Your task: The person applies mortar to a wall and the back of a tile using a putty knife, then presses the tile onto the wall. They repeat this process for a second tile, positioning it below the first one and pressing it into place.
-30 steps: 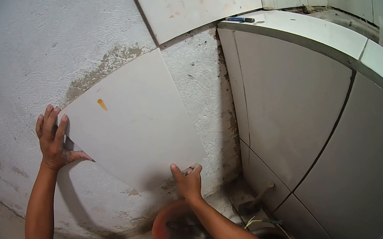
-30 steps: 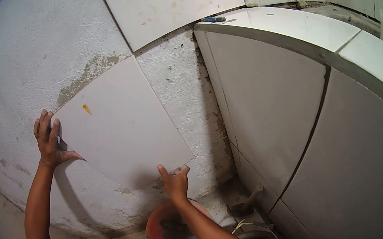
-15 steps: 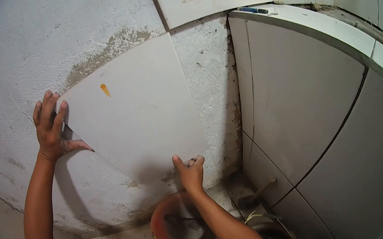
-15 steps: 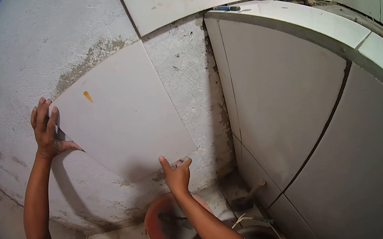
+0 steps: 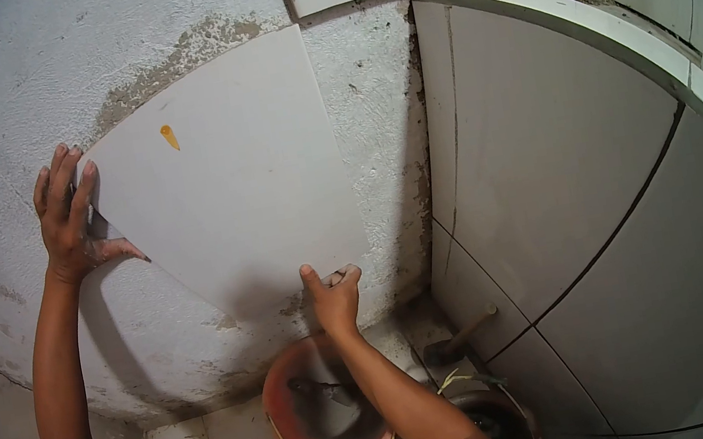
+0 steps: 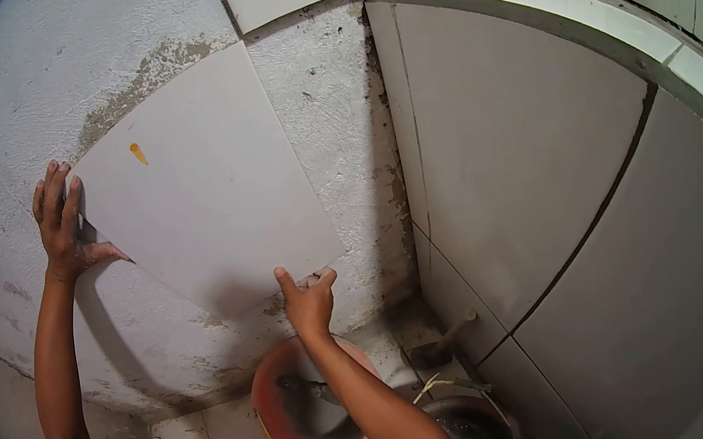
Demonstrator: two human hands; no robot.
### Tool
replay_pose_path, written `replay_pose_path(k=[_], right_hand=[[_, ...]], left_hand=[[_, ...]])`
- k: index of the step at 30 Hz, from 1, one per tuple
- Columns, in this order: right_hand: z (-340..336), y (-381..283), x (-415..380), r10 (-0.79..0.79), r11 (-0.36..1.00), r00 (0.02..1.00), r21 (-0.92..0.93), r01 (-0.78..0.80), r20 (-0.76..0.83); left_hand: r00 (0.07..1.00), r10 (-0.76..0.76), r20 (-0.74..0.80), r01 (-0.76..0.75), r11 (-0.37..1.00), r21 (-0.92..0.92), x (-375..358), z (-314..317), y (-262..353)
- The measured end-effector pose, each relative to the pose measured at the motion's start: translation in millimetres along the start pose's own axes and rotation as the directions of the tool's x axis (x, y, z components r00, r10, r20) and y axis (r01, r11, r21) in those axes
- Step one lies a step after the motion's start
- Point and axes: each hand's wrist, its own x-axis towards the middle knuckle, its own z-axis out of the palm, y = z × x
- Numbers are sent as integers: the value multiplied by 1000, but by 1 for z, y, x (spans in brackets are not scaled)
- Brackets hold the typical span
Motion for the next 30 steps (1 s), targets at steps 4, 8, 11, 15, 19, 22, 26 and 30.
replay_pose_path(k=[4, 8, 11, 15, 19, 22, 26, 30], right_hand=[[1, -3, -2, -4, 1000, 1000, -20, 4, -12], [3, -2, -2, -13, 999, 999, -42, 11, -38], [3, -1, -2, 26, 998, 999, -62, -28, -32], [0, -6, -2, 49, 999, 999, 18, -49, 4], [4, 2, 0, 30, 997, 999, 71, -28, -27], [9, 6, -1, 29, 992, 999, 126, -23, -47], [12, 13, -2, -13, 979, 998, 204, 27, -66], [12, 6, -2, -28, 979, 996, 197, 45, -90]], left_hand=[[1000, -7, 2, 7, 1000, 0, -1, 0, -1], [1000, -9, -10, 9, 1000, -13, -1, 1, -1], [1000, -20, -12, 20, 999, -30, -3, 3, -2], [999, -40, 8, 40, 998, -53, -5, 2, -2], [963, -270, 20, 270, 959, -83, -16, -18, 29], [791, -608, -68, 526, 733, -432, -46, -44, 116], [147, -210, 967, 788, -567, -242, -74, -23, 258], [-222, 108, 969, 391, -901, 190, -69, 15, 318]])
